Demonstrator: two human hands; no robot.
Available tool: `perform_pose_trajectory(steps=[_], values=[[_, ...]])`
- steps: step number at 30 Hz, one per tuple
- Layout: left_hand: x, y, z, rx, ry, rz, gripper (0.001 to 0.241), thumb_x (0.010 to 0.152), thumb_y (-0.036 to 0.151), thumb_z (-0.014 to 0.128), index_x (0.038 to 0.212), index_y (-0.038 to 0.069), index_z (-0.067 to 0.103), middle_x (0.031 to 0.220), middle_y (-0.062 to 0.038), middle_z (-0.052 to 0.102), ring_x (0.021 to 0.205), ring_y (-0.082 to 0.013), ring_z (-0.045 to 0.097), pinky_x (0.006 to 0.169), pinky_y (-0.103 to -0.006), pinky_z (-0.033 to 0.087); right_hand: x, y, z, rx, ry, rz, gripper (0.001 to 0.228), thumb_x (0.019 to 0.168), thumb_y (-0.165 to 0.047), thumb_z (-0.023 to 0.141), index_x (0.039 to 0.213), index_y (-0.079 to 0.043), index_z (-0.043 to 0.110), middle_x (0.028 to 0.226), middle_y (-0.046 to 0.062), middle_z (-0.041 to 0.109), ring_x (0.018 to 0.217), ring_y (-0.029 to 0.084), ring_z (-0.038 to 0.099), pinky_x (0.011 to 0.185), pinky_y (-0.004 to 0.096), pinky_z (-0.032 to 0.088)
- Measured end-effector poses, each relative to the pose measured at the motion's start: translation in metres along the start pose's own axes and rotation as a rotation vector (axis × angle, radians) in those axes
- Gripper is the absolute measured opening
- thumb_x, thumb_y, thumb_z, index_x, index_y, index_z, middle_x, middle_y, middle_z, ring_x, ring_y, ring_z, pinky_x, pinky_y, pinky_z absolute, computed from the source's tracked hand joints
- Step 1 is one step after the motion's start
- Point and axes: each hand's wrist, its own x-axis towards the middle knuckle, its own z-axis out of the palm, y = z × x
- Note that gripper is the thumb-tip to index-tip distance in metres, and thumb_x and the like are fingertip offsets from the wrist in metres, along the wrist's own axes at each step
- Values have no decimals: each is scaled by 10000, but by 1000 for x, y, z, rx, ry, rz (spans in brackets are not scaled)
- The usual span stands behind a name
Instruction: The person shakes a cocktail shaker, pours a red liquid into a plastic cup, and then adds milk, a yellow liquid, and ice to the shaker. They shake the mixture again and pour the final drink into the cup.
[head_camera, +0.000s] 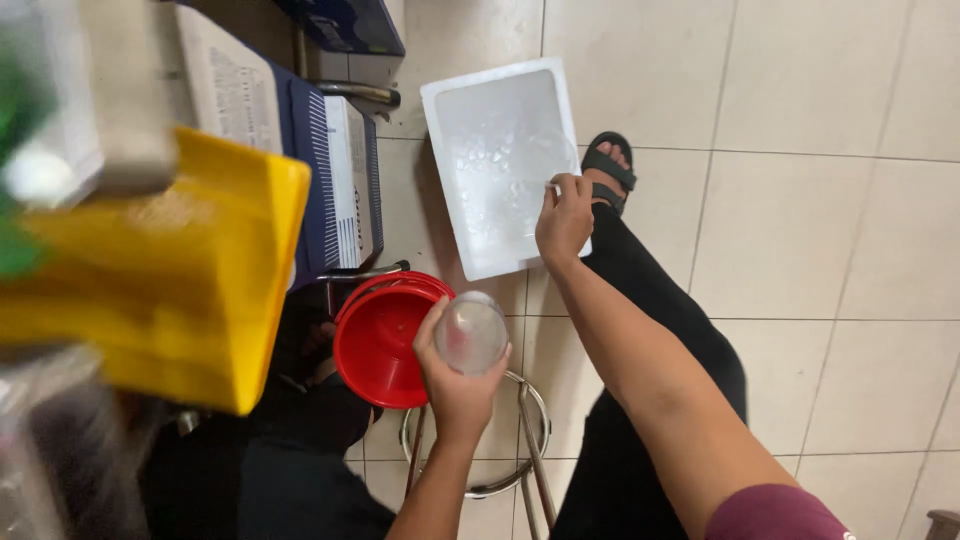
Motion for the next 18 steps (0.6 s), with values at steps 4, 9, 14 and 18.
perform_pose_trajectory(steps=[4, 9, 14, 18], values=[[-10, -11, -3, -33, 40, 4, 1010, 543, -16, 960, 1435, 83, 497, 1448, -147, 534, 1383, -335, 515, 1186, -474, 349, -13, -36, -66, -134, -29, -163, 162, 949, -66, 710, 1037, -152, 604, 1049, 15, 560, 820, 279, 742, 678, 455, 632], [-22, -20, -9, -103, 74, 66, 1010, 532, -80, 928, 1428, 73, 488, 1439, -169, 528, 1382, -364, 505, 1190, -496, 325, -35, -79, -159, -25, -5, -444, 196, 913, -64, 775, 993, -158, 622, 1015, 9, 542, 745, 235, 720, 627, 374, 596], [-36, -31, -16, -150, 102, 94, 1024, 523, -116, 912, 1435, 61, 481, 1421, -195, 513, 1379, -408, 487, 1190, -542, 305, -65, -109, -245, 188, -184, -624, 150, 1028, -259, 721, 1013, -129, 648, 935, 28, 546, 677, 233, 657, 607, 349, 546], [-47, -23, -25, -176, 73, 41, 1026, 545, -116, 905, 1451, 81, 465, 1437, -175, 507, 1383, -394, 484, 1176, -564, 293, -98, -135, -285, 323, -378, -561, 172, 1021, -252, 697, 1019, -86, 652, 829, 96, 567, 659, 315, 648, 614, 409, 521]])
